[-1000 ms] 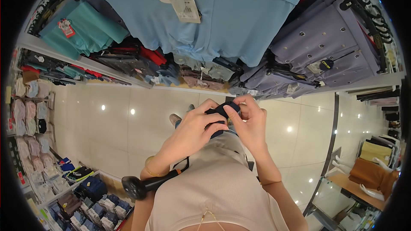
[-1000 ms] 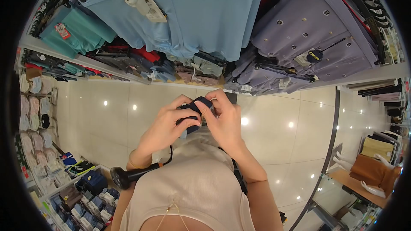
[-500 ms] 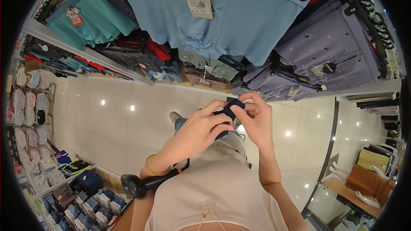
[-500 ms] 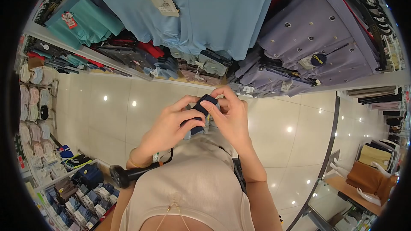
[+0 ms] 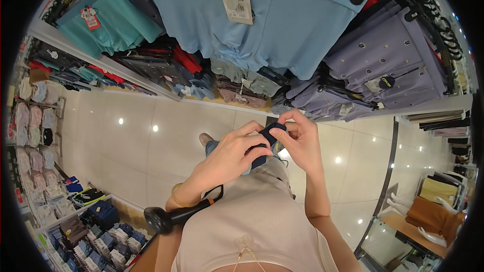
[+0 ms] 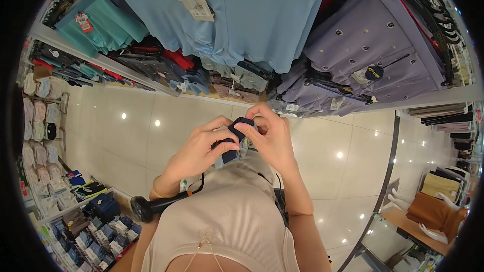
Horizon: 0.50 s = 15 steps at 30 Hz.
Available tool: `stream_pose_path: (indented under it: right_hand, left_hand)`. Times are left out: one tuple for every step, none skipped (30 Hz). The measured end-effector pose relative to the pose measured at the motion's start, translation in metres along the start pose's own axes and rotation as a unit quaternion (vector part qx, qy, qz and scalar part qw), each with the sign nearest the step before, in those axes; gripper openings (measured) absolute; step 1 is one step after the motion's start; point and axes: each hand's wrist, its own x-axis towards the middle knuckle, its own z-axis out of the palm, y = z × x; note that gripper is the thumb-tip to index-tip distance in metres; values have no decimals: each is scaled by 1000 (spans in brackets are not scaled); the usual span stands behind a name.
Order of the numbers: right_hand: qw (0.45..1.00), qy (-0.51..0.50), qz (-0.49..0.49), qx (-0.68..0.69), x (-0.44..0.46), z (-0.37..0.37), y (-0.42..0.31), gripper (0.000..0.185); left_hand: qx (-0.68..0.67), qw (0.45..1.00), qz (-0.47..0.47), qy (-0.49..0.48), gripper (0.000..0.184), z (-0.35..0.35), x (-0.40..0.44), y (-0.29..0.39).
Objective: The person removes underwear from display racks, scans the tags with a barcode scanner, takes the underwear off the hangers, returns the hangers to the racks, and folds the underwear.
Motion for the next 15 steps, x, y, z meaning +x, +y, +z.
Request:
stream_pose_path:
  right_hand:
    - [1000, -16, 1, -3, 0, -2, -1, 20]
    - [1000, -22, 6, 6, 0, -2, -3, 20]
    - [999, -28, 11, 14, 0, -2, -5, 20]
    - [999, -34, 16, 23, 1, -3, -6, 20]
    - [998, -54, 5, 27, 2, -5, -5, 19]
    - [997, -74, -5, 32, 4, -9, -4, 17]
    - [995, -94, -16, 36, 7, -13, -2, 16]
    - [992, -118, -24, 44, 14, -17, 2, 15]
    - [988, -141, -31, 51, 23, -23, 8, 14]
    - [984, -163, -38, 59, 30, -26, 11, 14]
    - [985, -165, -22, 51, 33, -27, 11, 14]
    - [985, -166, -6, 43, 36, -29, 11, 14]
    - [985, -168, 9, 35, 40, -29, 10, 14]
    - [992, -119, -11, -49, 49, -30, 11, 14]
    - [988, -69, -30, -132, 61, -30, 14, 15]
  left_hand:
    - [0, 1000, -7, -5, 13, -1, 0, 0]
    - [0, 1000, -15, -10, 13, -2, 0, 1]
    - [0, 1000, -22, -14, 12, -3, 0, 1]
    - [-2, 1000, -21, -10, 12, -2, -1, 1]
    - [-4, 1000, -20, -5, 11, -1, -1, 0]
    - [-6, 1000, -19, 0, 11, 0, -1, -1]
    - [-8, 1000, -12, 5, 10, 1, -1, -1]
    - [-11, 1000, -6, 10, 10, 2, -1, -2]
    - [-14, 1000, 1, 13, 9, 3, -2, -2]
    - [-12, 1000, -3, 10, 9, 3, -2, -1]
    - [-9, 1000, -7, 7, 8, 3, -2, 0]
    - [-7, 1000, -10, 5, 8, 3, -1, 1]
    - [-4, 1000, -5, 7, 8, 3, -1, 1]
    - [-1, 1000, -1, 9, 8, 2, -1, 2]
    - [2, 1000, 3, 9, 7, 2, -1, 2]
